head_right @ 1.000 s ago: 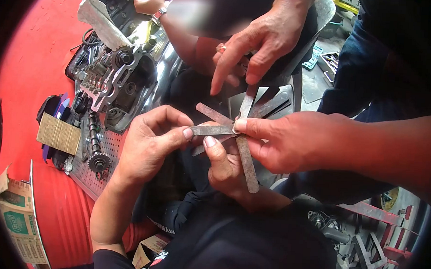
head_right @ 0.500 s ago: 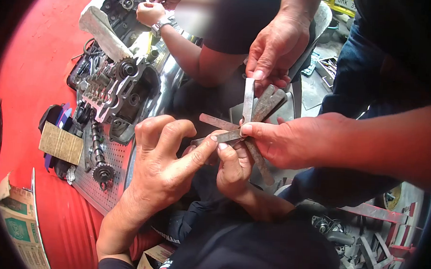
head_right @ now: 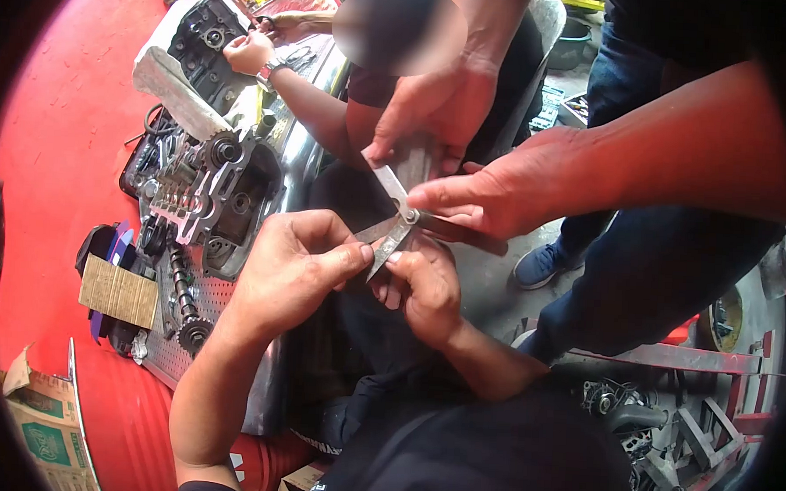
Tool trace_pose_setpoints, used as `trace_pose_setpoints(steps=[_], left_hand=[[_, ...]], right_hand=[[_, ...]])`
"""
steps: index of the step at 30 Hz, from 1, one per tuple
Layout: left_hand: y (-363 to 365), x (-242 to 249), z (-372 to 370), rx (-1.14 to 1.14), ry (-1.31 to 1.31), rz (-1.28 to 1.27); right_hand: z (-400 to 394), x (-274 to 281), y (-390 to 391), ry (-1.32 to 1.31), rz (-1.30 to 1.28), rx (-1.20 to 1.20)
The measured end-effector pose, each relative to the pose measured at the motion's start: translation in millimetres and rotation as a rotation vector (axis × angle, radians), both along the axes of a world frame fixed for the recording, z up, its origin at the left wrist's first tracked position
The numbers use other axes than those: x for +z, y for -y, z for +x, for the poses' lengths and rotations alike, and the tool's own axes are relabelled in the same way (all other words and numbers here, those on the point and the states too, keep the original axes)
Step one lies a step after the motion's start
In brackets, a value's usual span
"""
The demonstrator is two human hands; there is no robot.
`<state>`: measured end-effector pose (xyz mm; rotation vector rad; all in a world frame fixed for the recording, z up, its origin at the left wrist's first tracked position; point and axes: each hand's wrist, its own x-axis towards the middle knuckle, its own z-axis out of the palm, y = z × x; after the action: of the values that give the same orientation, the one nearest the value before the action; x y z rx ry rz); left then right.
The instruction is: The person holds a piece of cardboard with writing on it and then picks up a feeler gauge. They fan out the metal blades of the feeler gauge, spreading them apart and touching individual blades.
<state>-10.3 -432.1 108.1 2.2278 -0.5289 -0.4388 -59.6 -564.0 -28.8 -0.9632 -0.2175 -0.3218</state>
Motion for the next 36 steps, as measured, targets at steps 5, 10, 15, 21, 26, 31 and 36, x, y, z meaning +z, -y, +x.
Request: trace_pose_setpoints(steps=[5,10,15,21,26,31,36], left_hand=[[-3.9,-11.3,-14.2,-0.122,0.542,-0.029],[-19.0,-11.2,-27.4,-0.367,0.957,0.351],[-25.6,-18.0,-29.9,-0.397,1.098,0.436],[-28.9,-25.1,-26.5,-0.377,1.123,0.443],[-30.7,-24.3,-27.4,-0.357,1.086,0.568],[-19.7,-21.2,-36.5,-0.306,0.955,0.692],[-8.5,-27.0,-39.7,-0.234,0.945,0.698]], right_hand=[[9.0,-3.7,11.6,-0.068,0.11,0.179],[22.6,-8.1,25.9,-0.12,0.038,0.307],[40.2,-20.7,36.8,-0.121,-0.014,0.401],[55.1,-18.0,29.0,-0.007,0.05,0.462],[62.1,-11.8,14.1,-0.084,0.287,0.451],[83.1,-35.4,16.9,0.062,0.34,0.607],[91.9,-32.3,16.6,0.107,0.343,0.677]])
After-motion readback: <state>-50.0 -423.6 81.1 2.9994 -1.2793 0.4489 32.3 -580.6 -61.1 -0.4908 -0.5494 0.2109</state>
